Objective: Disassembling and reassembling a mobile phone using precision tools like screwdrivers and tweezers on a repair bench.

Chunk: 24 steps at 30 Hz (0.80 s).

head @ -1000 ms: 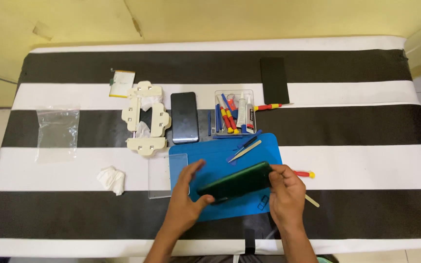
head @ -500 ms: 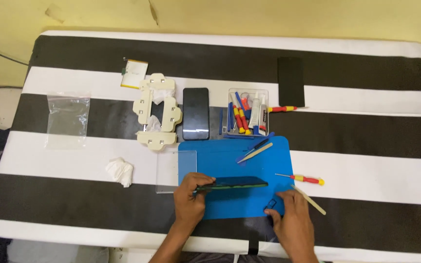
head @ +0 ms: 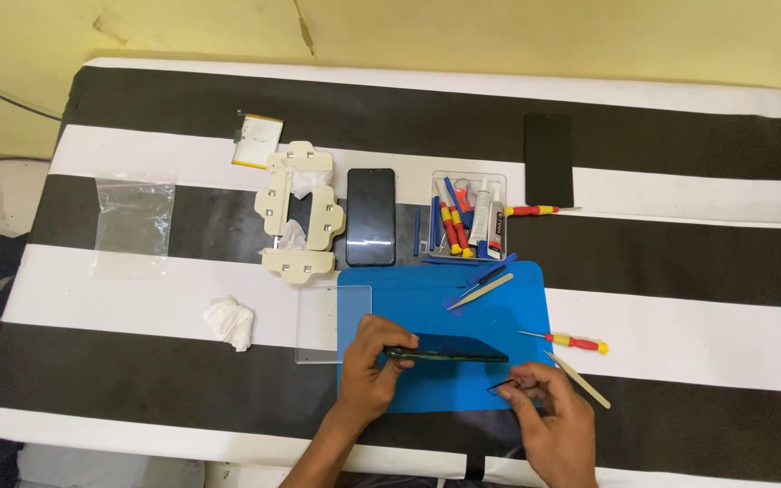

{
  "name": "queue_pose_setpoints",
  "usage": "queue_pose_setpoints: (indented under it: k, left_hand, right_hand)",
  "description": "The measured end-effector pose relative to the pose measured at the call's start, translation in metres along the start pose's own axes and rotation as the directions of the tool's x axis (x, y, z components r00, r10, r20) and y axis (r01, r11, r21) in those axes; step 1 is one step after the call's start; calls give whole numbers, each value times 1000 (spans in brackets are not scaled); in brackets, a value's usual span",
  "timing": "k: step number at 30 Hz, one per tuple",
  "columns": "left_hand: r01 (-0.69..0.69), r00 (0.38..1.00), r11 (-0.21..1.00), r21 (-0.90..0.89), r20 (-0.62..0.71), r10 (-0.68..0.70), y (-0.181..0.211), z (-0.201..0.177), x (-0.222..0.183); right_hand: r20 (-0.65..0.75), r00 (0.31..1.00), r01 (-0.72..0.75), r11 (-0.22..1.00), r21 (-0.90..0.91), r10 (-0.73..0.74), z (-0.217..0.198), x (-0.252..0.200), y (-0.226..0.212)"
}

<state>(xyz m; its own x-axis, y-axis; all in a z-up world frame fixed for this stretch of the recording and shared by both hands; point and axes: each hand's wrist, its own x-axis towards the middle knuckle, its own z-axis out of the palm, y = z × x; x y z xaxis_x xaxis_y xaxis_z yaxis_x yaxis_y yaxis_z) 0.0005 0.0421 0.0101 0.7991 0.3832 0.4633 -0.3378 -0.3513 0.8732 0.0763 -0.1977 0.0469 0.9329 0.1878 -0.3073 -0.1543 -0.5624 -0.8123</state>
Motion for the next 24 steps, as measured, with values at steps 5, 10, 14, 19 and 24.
queue_pose_setpoints:
  k: [5, 10, 14, 19, 24]
  left_hand:
    - [-33, 999, 998, -48, 5, 33, -1, -1, 3]
    - [-32, 999, 998, -53, 25, 34, -4, -2, 2]
    - [-2, 1000, 995, -102, -4, 2, -9, -3, 1]
    - [33, 999, 993, -111, -30, -36, -12, -1, 1]
    - [30, 991, 973, -229, -122, -60, -12, -2, 0]
  right_hand:
    - [-96, 921, 384, 921, 63, -378, 11, -1, -18]
    - [-124, 927, 370, 918, 141, -355, 15, 1, -26]
    - [-141, 945, 319, 924, 213, -294, 18, 3, -25]
    - [-139, 938, 341, 920, 194, -318, 19, 4, -21]
    - [-59, 966, 257, 904, 342, -252, 8, -1, -36]
